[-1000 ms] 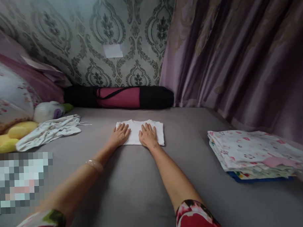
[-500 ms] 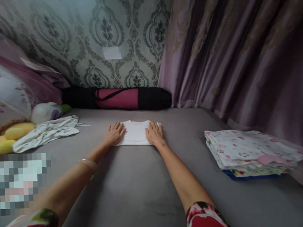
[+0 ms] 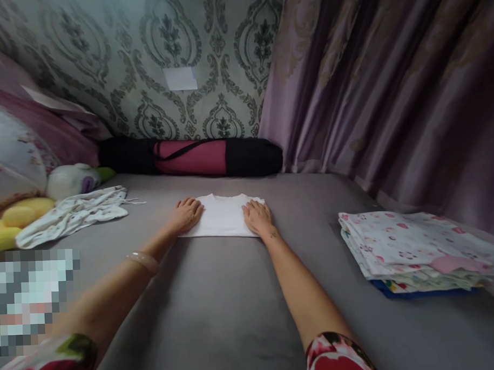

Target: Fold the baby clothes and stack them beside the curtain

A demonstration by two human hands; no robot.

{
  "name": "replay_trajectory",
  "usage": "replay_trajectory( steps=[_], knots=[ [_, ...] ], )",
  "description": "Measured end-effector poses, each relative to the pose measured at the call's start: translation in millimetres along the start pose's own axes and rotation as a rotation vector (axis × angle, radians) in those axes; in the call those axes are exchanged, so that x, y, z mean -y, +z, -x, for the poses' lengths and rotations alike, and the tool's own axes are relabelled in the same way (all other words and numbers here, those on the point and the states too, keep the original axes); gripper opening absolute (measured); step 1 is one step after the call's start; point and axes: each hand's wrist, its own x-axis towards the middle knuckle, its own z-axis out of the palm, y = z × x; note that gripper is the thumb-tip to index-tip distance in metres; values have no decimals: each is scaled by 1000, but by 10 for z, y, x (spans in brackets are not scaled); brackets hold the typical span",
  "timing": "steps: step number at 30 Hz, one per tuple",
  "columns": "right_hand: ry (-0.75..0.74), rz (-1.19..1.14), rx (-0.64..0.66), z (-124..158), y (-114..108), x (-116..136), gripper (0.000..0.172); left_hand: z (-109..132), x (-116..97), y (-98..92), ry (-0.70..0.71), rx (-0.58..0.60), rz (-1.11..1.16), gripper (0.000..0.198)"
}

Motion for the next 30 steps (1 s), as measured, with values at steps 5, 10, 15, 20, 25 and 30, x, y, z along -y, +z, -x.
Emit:
replay_trajectory(
  steps=[5,10,15,20,25,30],
  knots=[
    [-13,-38,-67,-161,5,-173,36,-238,43,-182,-16,125,-14,34],
    [-22,-146,-159,-314,182,-358,33,-550,156,-289,-54,246,-12,26],
    [5,-132,-187,-381,247,-432,37,-852,272,-239,-68,379,25,30],
    [51,-61,-145,-342,240,-431,48,-1031,358,-139,-66,467,60,44],
    [54,-42,-72,-353,210,-431,46,-1054,427,-116,-62,525,86,38],
    [48,-26,-137,-375,177,-418,45,-974,412,-126,-90,478,62,41]
  ],
)
